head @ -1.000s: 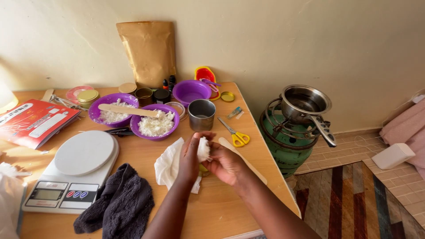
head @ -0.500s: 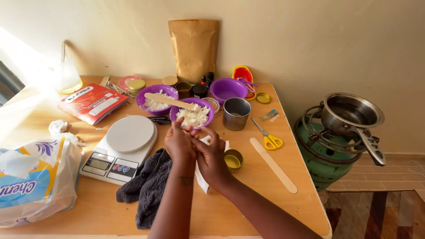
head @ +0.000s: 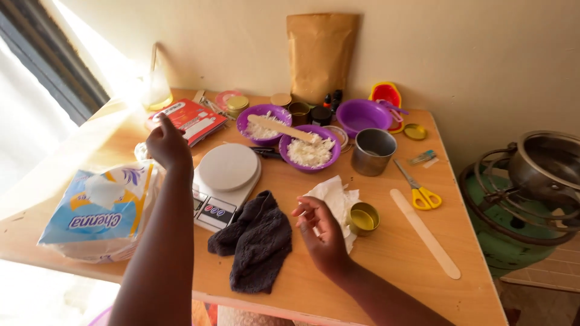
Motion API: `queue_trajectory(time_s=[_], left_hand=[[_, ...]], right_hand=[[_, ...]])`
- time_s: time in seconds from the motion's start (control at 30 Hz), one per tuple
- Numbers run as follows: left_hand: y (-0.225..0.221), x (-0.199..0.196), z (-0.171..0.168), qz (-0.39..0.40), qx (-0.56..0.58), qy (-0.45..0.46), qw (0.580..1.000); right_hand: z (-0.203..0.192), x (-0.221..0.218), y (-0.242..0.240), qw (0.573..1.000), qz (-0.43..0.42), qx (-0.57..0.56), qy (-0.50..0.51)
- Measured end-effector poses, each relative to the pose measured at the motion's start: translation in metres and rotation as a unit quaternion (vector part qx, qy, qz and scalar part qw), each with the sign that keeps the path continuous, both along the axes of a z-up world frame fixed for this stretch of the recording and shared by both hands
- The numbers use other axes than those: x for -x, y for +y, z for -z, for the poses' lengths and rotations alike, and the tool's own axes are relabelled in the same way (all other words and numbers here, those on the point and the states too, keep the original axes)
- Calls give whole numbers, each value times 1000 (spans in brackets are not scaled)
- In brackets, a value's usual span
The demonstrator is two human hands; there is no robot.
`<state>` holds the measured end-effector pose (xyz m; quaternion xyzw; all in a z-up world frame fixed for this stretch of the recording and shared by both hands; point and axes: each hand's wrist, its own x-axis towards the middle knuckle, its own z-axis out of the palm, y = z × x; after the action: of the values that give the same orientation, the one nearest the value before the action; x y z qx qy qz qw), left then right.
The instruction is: The person is preparing a small metal tin for candle making by cleaning it with a cloth and using a wooden stick to apply melted wax.
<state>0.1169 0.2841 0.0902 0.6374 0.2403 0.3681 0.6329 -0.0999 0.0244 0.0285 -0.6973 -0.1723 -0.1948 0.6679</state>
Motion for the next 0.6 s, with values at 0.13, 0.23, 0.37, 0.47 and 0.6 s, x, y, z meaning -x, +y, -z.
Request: queue_trajectory(time_s=[0.13,0.23,0.37,0.47,0.6], left_hand=[[43,-32,34,92,-244,246,933],[31,-25,22,157,-229,464,841],[22,-22,13,202,-263,497,802],[33,-53,36,150,-296,412,849],[24,-83,65,17,-375,10,927]], right_hand=[[-9,3,-6,1000,10,21,8],[-16,6,-14,1000,21,6,12],[-24,4,-39,984,90,122,-92],[-23,-1,-62,944,154,230,-180],[-16,-6,-82,902,264,312,-139]])
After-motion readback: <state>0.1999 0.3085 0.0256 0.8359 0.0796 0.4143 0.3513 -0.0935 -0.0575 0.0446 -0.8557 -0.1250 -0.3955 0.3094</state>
